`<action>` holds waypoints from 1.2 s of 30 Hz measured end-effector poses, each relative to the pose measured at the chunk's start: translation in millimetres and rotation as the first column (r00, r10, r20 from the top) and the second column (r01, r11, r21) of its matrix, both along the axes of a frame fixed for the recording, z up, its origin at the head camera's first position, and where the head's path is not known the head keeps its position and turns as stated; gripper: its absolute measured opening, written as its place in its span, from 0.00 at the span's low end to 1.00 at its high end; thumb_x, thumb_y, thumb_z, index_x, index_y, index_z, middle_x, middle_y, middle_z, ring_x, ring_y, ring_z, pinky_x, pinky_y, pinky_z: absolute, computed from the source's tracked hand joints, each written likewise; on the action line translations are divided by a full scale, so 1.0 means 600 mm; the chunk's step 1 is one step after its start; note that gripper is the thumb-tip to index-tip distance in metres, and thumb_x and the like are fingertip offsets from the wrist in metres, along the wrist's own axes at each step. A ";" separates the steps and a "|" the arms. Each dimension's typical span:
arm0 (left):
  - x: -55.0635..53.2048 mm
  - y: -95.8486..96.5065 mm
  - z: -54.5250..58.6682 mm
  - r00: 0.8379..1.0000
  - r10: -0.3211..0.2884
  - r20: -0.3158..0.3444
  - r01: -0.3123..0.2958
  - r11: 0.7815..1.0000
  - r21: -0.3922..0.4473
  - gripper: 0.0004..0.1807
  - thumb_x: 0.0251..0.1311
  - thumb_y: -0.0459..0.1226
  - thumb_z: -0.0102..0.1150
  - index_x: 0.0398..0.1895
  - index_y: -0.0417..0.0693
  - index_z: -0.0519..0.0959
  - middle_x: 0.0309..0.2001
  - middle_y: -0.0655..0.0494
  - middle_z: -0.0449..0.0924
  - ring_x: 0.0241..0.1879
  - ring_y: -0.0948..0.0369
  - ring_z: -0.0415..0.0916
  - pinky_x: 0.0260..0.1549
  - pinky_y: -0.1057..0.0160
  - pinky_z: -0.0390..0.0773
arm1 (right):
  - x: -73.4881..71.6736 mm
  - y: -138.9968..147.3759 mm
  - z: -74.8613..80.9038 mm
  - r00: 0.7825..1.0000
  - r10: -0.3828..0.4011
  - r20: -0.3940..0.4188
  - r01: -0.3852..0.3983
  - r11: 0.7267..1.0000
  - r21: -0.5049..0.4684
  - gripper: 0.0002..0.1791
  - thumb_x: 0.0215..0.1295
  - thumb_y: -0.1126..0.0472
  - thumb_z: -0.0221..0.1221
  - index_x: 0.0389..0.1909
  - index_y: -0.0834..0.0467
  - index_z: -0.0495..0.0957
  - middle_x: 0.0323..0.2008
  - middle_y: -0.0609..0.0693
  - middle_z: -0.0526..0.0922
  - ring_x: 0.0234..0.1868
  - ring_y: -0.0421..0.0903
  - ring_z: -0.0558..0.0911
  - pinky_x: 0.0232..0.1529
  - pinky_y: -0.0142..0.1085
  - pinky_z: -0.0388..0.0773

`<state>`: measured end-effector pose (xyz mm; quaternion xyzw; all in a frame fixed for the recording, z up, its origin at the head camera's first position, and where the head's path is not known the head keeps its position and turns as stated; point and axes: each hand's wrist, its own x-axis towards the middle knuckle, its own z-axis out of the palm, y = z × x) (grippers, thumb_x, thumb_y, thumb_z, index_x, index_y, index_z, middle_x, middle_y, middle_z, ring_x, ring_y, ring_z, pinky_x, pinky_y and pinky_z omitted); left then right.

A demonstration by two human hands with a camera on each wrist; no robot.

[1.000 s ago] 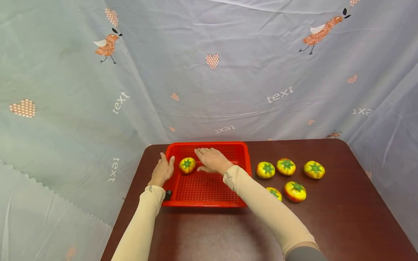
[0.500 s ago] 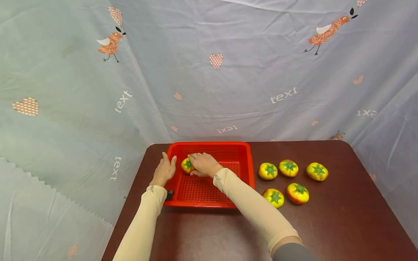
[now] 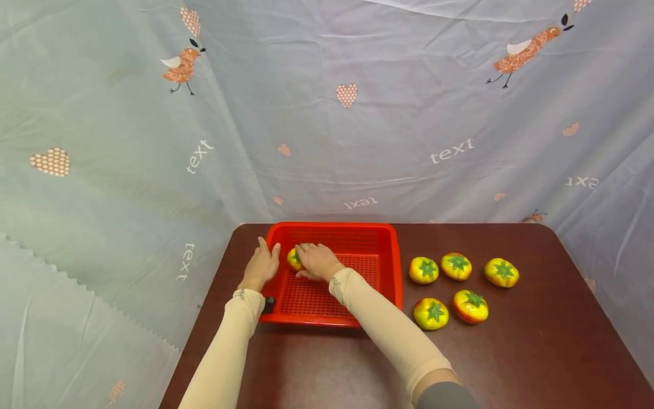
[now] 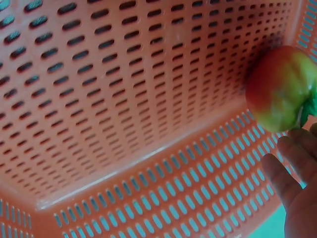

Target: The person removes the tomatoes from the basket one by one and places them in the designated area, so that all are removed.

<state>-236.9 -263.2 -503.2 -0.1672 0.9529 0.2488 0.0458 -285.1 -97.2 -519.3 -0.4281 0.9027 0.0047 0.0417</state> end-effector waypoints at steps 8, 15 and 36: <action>-0.001 0.001 0.003 1.000 -0.003 -0.004 0.003 1.000 -0.007 0.42 0.75 0.54 0.30 0.77 0.33 0.37 0.71 0.29 0.56 0.65 0.34 0.64 0.66 0.38 0.62 | -0.003 -0.016 0.000 0.999 -0.051 -0.010 0.051 0.999 0.016 0.43 0.69 0.40 0.55 0.75 0.61 0.56 0.73 0.55 0.62 0.72 0.51 0.66 0.69 0.47 0.66; -0.002 0.005 0.005 1.000 -0.009 -0.010 0.009 1.000 -0.011 0.42 0.75 0.54 0.30 0.77 0.33 0.37 0.71 0.29 0.56 0.65 0.35 0.65 0.65 0.38 0.64 | -0.011 -0.020 -0.007 0.992 -0.119 0.027 0.116 0.988 0.101 0.44 0.69 0.38 0.53 0.76 0.59 0.52 0.76 0.53 0.57 0.75 0.49 0.61 0.72 0.45 0.62; 0.000 0.001 -0.001 1.000 -0.009 0.004 0.009 1.000 -0.019 0.42 0.76 0.55 0.27 0.77 0.32 0.36 0.71 0.28 0.56 0.65 0.34 0.65 0.64 0.38 0.65 | -0.010 -0.023 -0.023 0.993 -0.108 -0.045 0.109 0.994 0.010 0.37 0.70 0.44 0.56 0.72 0.59 0.61 0.68 0.53 0.70 0.68 0.49 0.71 0.67 0.45 0.70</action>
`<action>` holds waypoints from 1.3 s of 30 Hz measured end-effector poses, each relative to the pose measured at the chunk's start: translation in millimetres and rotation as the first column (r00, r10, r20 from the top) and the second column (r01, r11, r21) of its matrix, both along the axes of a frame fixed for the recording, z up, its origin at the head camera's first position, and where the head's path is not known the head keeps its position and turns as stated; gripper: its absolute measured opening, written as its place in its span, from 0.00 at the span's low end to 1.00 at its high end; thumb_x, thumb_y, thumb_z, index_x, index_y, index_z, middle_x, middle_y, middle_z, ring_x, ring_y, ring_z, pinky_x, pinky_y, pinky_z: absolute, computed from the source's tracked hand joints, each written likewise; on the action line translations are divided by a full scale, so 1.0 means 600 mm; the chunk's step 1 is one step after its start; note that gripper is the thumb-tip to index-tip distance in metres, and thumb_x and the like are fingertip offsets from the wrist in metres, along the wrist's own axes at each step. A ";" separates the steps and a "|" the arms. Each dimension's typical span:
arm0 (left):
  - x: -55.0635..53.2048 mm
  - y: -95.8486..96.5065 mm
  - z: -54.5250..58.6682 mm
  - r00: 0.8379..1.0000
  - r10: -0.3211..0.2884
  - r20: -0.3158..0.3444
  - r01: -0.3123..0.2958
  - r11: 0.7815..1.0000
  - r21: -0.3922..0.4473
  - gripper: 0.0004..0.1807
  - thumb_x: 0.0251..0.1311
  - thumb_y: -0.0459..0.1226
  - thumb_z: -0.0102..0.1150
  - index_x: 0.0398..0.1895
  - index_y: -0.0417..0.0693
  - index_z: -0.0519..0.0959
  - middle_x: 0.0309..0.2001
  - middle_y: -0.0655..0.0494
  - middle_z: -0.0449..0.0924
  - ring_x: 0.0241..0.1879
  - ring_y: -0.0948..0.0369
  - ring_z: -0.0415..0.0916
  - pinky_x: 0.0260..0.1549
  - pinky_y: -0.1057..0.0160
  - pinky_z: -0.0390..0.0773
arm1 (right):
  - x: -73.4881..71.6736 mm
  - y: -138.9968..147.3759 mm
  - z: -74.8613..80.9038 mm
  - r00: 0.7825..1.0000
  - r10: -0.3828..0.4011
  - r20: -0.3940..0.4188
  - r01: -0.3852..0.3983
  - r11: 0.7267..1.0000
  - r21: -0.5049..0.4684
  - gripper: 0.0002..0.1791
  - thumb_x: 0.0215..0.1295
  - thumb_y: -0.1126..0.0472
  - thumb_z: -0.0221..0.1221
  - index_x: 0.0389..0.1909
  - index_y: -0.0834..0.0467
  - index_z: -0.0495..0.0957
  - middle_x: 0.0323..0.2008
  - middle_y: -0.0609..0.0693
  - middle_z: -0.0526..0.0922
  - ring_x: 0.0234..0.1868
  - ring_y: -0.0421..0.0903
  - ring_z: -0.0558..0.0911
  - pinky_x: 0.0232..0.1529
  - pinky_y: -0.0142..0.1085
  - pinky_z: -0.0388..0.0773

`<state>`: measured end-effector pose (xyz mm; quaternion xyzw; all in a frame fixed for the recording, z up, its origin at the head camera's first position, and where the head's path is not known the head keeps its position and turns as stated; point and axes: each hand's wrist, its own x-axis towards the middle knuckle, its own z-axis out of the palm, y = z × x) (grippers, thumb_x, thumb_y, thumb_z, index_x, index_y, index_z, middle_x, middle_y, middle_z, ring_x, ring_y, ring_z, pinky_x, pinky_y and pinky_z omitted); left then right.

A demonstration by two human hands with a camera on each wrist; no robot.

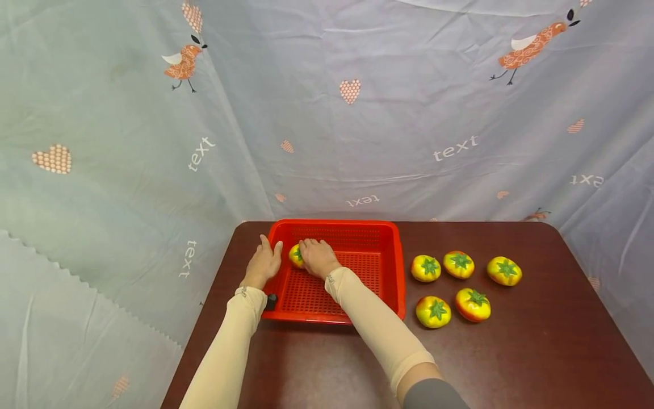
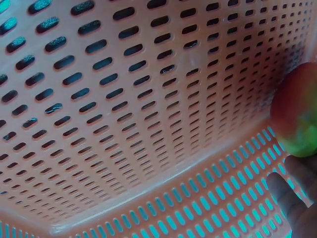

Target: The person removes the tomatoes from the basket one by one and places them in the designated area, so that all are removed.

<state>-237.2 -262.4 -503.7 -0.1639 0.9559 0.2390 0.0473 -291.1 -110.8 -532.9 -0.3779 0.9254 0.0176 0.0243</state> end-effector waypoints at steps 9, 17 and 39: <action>0.001 0.000 0.002 1.000 -0.003 0.005 0.003 1.000 -0.001 0.42 0.76 0.55 0.28 0.76 0.32 0.35 0.71 0.28 0.55 0.64 0.34 0.65 0.64 0.38 0.65 | 0.003 0.035 0.025 0.999 0.022 -0.041 -0.024 0.998 -0.057 0.37 0.69 0.45 0.57 0.72 0.60 0.62 0.67 0.54 0.71 0.66 0.50 0.73 0.65 0.46 0.72; 0.000 -0.003 0.002 1.000 -0.002 0.016 0.002 1.000 0.004 0.42 0.76 0.55 0.27 0.77 0.33 0.34 0.72 0.29 0.55 0.65 0.34 0.64 0.65 0.38 0.63 | -0.003 0.064 0.054 0.996 0.028 -0.085 -0.039 0.991 -0.131 0.37 0.69 0.46 0.58 0.71 0.61 0.63 0.68 0.54 0.70 0.67 0.51 0.72 0.64 0.48 0.72; 0.000 -0.004 0.002 1.000 -0.013 0.001 0.013 1.000 0.005 0.42 0.76 0.55 0.26 0.76 0.32 0.34 0.71 0.28 0.56 0.64 0.34 0.65 0.64 0.37 0.63 | -0.013 0.167 0.117 0.977 0.033 -0.209 -0.087 0.964 -0.251 0.38 0.67 0.46 0.61 0.70 0.63 0.64 0.66 0.57 0.72 0.65 0.53 0.73 0.59 0.48 0.75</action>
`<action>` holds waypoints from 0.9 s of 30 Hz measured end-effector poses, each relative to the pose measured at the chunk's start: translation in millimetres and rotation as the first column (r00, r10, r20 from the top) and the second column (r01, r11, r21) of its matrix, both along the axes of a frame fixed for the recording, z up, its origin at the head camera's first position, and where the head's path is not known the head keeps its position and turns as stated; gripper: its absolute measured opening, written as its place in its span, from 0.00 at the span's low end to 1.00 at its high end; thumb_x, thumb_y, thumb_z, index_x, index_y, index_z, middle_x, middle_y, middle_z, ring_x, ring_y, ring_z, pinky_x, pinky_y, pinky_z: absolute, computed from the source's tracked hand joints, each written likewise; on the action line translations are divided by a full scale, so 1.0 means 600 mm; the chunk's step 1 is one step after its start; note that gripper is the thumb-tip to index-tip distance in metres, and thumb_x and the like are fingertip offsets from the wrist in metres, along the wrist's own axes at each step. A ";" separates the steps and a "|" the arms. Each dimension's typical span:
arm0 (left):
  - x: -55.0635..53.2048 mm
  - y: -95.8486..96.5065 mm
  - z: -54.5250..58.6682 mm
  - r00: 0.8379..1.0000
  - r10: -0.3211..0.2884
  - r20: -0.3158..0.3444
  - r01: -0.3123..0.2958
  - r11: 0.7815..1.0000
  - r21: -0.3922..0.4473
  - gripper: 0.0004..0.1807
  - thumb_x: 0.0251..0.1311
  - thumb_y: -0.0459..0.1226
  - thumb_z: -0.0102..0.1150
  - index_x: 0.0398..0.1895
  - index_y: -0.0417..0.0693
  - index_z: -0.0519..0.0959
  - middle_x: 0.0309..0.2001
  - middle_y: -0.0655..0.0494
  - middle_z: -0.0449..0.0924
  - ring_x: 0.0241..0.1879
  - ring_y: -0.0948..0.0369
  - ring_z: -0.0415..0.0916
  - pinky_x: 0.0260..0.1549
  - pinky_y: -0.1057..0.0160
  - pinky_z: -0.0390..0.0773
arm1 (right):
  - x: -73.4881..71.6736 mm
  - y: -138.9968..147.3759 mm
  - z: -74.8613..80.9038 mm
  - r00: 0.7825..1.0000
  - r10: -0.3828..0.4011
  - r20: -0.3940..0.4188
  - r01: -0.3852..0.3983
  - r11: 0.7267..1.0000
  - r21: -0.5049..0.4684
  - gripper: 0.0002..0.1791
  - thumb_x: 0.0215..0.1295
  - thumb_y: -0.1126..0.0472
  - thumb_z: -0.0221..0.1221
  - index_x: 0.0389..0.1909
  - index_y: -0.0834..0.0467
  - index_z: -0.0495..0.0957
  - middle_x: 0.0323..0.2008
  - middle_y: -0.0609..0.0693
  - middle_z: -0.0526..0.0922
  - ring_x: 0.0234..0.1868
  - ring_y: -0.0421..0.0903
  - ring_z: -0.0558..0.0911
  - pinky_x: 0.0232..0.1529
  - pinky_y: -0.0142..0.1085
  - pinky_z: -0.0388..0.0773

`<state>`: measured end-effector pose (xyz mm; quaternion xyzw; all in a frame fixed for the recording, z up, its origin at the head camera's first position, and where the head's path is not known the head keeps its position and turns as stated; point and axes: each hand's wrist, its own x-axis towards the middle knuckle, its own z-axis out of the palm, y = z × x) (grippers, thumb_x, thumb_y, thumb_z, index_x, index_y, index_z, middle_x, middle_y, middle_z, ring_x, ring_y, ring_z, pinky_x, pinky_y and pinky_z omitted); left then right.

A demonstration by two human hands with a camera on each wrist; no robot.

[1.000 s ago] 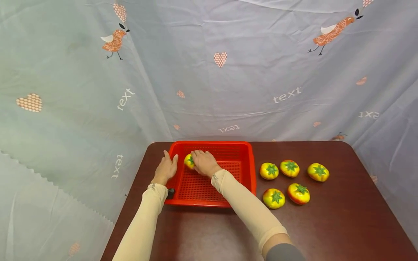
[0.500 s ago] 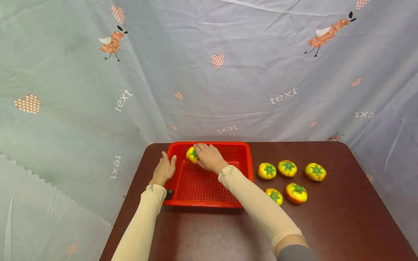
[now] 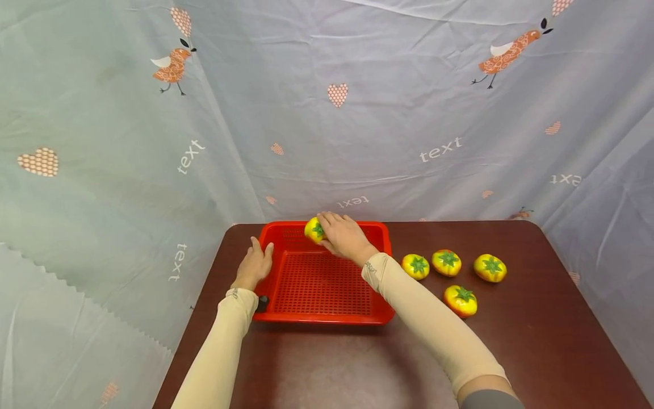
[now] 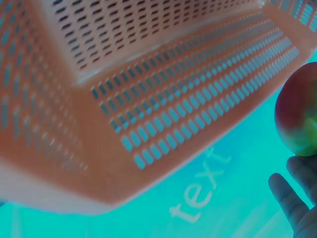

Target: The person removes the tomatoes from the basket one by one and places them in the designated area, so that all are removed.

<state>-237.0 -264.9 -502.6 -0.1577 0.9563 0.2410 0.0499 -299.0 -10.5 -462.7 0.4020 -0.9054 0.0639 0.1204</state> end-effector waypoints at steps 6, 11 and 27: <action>0.000 0.001 0.004 1.000 -0.004 -0.006 0.004 1.000 -0.005 0.42 0.76 0.54 0.27 0.76 0.31 0.34 0.70 0.27 0.56 0.64 0.33 0.65 0.64 0.37 0.64 | -0.006 0.046 0.010 0.999 -0.034 -0.007 0.034 0.999 -0.041 0.38 0.66 0.46 0.62 0.69 0.63 0.64 0.65 0.58 0.72 0.64 0.55 0.74 0.60 0.49 0.74; 0.000 0.003 0.001 1.000 -0.003 0.006 0.003 1.000 -0.003 0.42 0.76 0.54 0.26 0.76 0.32 0.33 0.71 0.28 0.55 0.64 0.34 0.64 0.64 0.38 0.64 | -0.009 0.087 0.014 0.997 -0.072 -0.010 0.072 0.996 -0.054 0.38 0.66 0.46 0.61 0.69 0.63 0.65 0.64 0.59 0.73 0.63 0.56 0.75 0.59 0.50 0.74; 0.004 0.008 0.004 1.000 -0.003 0.006 0.003 1.000 -0.021 0.42 0.76 0.54 0.26 0.76 0.31 0.33 0.70 0.27 0.56 0.64 0.33 0.65 0.63 0.37 0.66 | -0.005 0.214 0.032 0.989 -0.148 0.000 0.146 0.978 -0.152 0.38 0.65 0.50 0.63 0.69 0.66 0.63 0.65 0.63 0.71 0.63 0.62 0.73 0.60 0.56 0.72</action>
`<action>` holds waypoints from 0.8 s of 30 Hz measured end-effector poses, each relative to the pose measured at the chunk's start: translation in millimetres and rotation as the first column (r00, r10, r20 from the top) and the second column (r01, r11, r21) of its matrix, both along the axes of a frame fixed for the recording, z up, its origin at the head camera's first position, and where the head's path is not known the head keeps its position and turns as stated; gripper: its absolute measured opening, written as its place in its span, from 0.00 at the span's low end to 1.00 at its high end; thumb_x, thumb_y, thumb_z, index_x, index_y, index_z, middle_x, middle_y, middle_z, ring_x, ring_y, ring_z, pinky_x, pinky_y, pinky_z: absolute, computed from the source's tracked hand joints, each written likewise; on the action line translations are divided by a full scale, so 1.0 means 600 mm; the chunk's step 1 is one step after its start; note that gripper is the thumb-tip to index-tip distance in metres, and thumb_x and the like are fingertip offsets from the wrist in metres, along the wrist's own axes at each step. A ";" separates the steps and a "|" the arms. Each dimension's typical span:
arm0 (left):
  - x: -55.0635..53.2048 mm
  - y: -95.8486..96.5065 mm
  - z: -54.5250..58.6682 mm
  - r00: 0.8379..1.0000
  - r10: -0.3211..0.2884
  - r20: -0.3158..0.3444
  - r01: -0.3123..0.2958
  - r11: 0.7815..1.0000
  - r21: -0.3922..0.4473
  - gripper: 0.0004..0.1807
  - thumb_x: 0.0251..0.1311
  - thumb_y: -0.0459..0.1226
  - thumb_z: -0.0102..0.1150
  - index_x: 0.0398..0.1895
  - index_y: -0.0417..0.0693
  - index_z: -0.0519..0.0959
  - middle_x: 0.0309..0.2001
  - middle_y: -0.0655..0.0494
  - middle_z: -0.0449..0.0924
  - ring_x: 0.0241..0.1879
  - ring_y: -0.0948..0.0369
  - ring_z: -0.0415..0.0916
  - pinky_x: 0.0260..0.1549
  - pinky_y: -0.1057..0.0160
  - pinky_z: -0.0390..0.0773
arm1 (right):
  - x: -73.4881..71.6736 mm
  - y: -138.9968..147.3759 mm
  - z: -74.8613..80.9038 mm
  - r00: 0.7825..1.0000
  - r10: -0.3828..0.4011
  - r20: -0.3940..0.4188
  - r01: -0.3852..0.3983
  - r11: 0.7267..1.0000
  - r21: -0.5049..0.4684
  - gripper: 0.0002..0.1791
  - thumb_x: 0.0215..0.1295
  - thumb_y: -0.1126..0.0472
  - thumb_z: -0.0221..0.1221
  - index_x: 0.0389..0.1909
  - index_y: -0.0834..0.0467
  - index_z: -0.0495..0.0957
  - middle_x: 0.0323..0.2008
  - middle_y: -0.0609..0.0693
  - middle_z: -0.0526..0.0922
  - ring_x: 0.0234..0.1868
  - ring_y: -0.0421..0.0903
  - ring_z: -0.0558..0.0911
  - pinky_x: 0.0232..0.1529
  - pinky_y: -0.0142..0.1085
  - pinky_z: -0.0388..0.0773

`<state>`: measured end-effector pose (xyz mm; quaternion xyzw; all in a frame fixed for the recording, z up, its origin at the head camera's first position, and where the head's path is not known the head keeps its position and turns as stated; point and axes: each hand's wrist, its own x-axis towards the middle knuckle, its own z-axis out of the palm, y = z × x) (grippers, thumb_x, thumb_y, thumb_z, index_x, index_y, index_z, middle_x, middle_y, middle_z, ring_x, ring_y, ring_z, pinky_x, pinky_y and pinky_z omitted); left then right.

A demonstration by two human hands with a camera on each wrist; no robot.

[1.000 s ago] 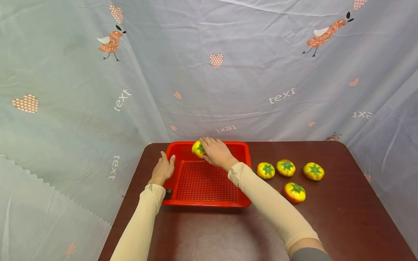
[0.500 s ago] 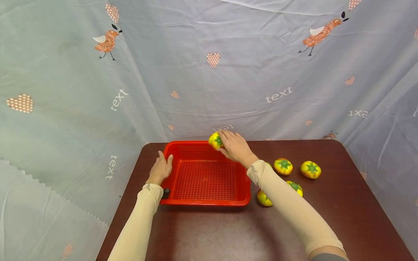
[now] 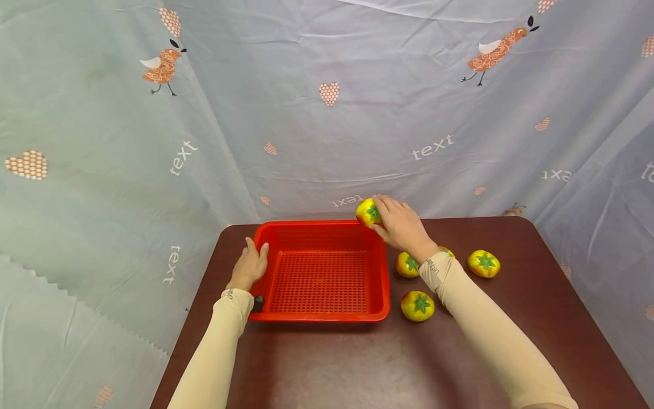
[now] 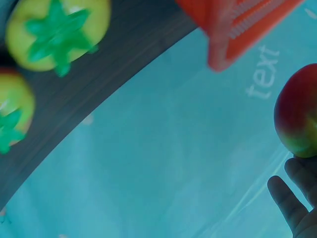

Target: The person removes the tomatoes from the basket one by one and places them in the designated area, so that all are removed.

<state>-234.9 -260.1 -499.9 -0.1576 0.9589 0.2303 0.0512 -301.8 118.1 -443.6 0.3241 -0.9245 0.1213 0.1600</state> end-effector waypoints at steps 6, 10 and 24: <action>-0.001 -0.001 -0.003 1.000 0.003 0.004 -0.003 1.000 0.008 0.42 0.76 0.55 0.26 0.76 0.32 0.33 0.71 0.28 0.55 0.64 0.33 0.65 0.63 0.37 0.66 | 0.011 0.058 -0.008 0.999 -0.051 0.001 0.051 0.999 -0.002 0.38 0.64 0.50 0.64 0.68 0.67 0.64 0.65 0.64 0.71 0.62 0.63 0.74 0.59 0.58 0.72; -0.001 -0.002 -0.005 1.000 -0.001 0.008 0.001 1.000 0.005 0.42 0.76 0.54 0.25 0.76 0.32 0.32 0.71 0.27 0.54 0.64 0.33 0.64 0.63 0.37 0.66 | 0.021 0.095 -0.017 0.997 -0.070 -0.013 0.070 0.998 0.005 0.38 0.63 0.52 0.65 0.67 0.69 0.65 0.63 0.66 0.72 0.59 0.65 0.75 0.57 0.59 0.73; 0.000 -0.002 -0.002 1.000 -0.017 0.015 0.017 1.000 0.000 0.42 0.76 0.55 0.23 0.76 0.30 0.31 0.71 0.26 0.53 0.65 0.33 0.63 0.64 0.37 0.64 | 0.081 0.215 -0.025 0.982 -0.188 0.000 0.188 0.982 -0.014 0.39 0.59 0.56 0.68 0.67 0.70 0.64 0.62 0.68 0.71 0.57 0.67 0.75 0.55 0.61 0.71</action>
